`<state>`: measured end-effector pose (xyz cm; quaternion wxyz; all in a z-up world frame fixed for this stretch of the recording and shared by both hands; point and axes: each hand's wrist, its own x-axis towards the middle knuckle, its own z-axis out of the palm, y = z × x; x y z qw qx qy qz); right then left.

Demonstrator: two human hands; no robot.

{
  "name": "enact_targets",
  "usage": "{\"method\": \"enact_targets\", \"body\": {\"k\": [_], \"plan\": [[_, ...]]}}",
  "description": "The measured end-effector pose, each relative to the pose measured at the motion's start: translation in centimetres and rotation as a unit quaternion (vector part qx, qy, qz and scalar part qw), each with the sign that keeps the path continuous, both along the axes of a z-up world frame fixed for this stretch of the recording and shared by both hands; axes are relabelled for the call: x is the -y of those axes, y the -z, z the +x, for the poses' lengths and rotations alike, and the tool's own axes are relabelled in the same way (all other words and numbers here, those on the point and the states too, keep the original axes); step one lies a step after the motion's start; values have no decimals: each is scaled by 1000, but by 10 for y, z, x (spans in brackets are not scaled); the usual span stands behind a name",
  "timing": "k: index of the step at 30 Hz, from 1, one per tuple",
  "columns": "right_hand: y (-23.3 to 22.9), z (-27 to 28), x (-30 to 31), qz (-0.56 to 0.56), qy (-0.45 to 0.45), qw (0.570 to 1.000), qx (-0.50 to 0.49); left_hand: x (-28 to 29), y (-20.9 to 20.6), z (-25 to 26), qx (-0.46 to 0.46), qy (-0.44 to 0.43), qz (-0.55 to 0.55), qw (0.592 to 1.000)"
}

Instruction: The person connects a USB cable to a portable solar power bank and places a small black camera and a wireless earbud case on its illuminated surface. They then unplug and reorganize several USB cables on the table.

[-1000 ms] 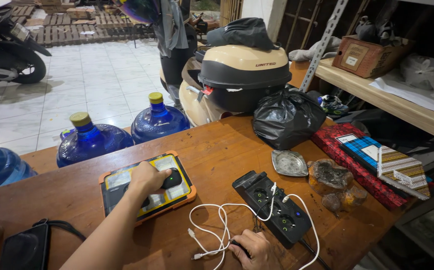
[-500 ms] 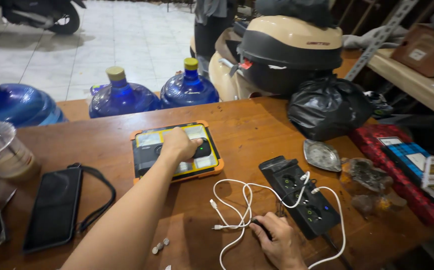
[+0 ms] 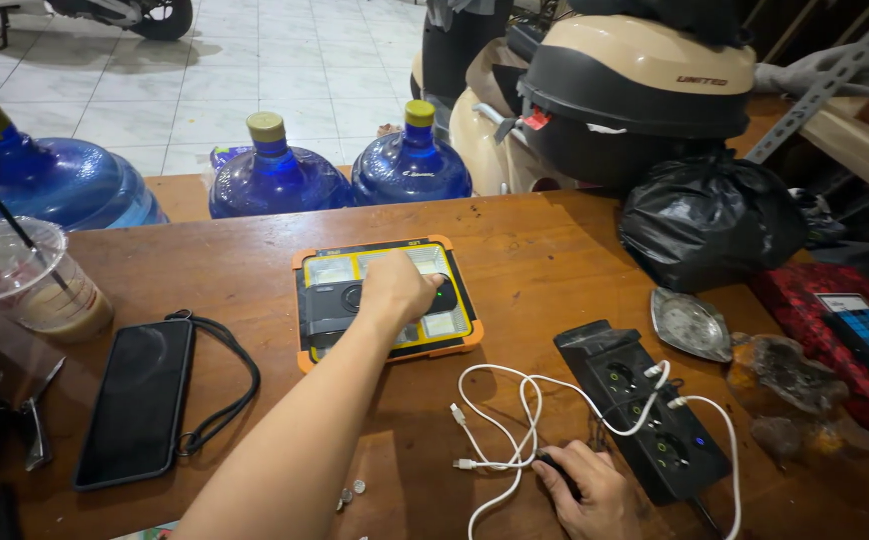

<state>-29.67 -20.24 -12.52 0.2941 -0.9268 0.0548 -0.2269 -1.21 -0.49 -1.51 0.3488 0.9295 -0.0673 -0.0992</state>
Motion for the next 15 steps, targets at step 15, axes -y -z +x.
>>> {"method": "enact_targets", "body": {"k": [15], "plan": [[26,0,17,-21,9,1000,-15,-2,2,-3,45,-7,-51,998]]}}
